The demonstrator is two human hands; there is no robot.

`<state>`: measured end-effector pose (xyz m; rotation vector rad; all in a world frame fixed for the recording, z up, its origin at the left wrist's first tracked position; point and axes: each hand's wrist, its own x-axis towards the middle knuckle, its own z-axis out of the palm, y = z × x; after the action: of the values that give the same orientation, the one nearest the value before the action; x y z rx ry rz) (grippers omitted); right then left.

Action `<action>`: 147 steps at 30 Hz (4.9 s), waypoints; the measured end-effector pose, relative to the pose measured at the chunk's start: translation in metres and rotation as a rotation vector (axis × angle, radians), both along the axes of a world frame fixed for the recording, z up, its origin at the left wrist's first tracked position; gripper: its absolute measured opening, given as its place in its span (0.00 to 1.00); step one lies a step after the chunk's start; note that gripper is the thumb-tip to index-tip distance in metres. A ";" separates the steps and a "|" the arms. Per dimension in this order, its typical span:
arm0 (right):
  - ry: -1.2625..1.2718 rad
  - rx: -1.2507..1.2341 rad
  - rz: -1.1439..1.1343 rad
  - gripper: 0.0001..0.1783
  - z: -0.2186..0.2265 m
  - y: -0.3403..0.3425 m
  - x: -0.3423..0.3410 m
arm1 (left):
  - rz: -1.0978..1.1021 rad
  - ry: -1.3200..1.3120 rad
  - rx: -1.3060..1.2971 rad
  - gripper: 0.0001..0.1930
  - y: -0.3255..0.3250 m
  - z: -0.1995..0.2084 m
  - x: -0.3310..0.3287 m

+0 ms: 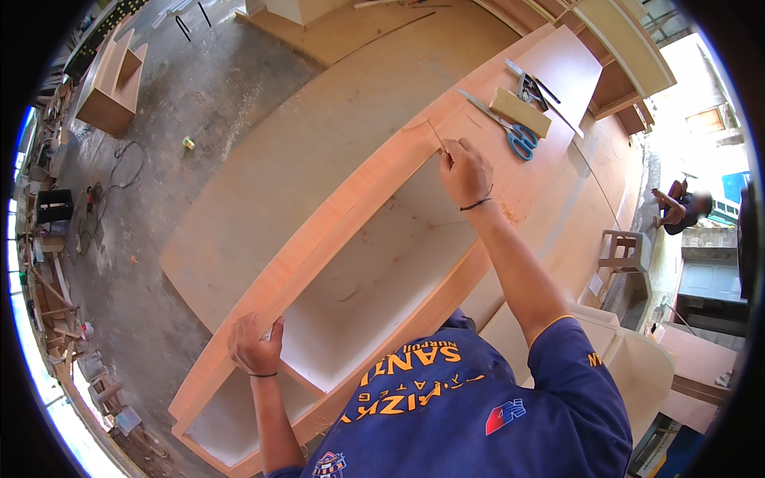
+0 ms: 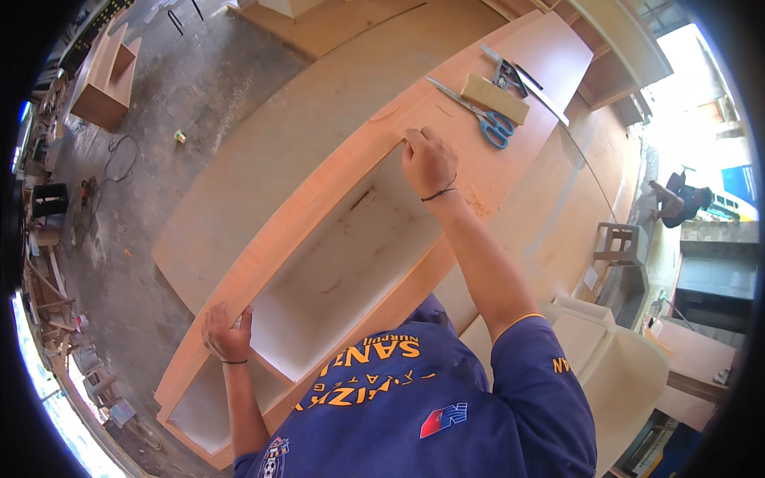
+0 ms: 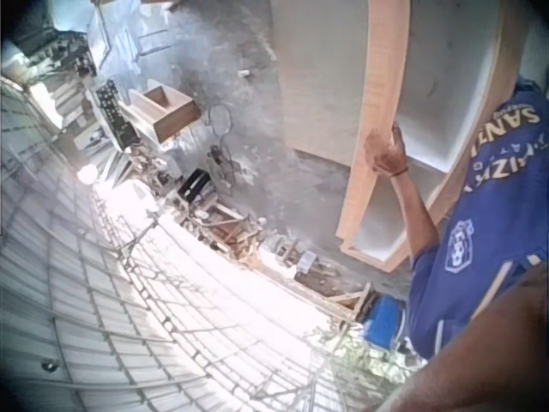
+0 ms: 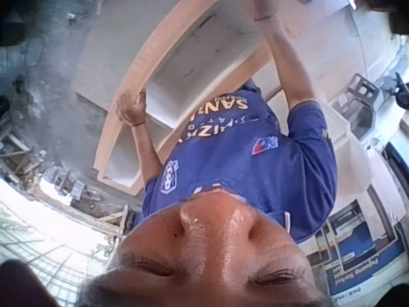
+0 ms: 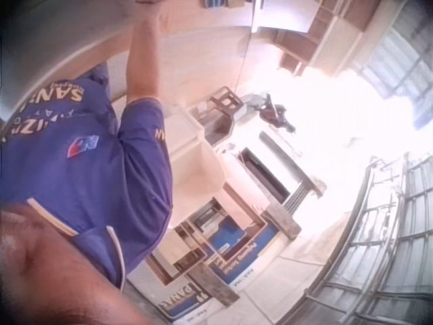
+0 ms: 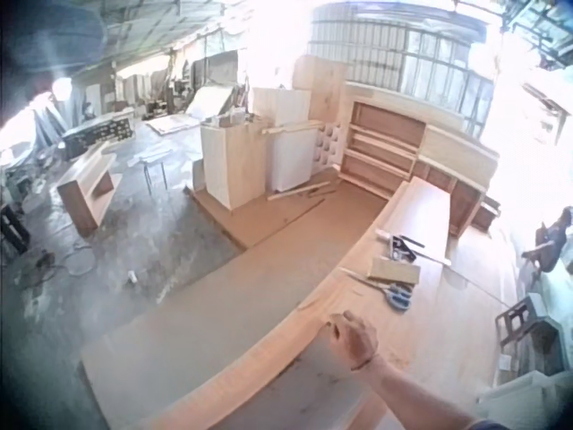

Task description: The person sands and scrapes the edges of a wooden cabinet frame using a sandpaper block and a metal scraper tool, removing sawdust and smoothing the surface.

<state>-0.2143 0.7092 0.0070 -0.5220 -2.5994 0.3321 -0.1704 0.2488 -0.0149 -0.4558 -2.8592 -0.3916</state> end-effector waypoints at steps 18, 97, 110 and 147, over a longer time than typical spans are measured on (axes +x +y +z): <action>0.143 -0.020 0.496 0.10 -0.008 -0.079 0.018 | 0.037 0.020 -0.023 0.22 0.002 0.005 -0.002; 0.007 0.017 0.377 0.13 -0.002 -0.039 0.016 | 0.006 0.040 -0.044 0.31 -0.005 -0.003 -0.001; 0.150 -0.033 0.425 0.13 -0.008 -0.063 0.028 | 0.015 0.024 -0.035 0.31 -0.004 -0.001 -0.001; -0.010 -0.011 0.160 0.18 0.000 -0.019 0.001 | 0.008 -0.009 -0.033 0.31 -0.002 -0.001 0.000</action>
<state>-0.2135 0.6905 0.0071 -0.3211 -2.6568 0.3965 -0.1707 0.2470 -0.0155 -0.4488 -2.8795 -0.3471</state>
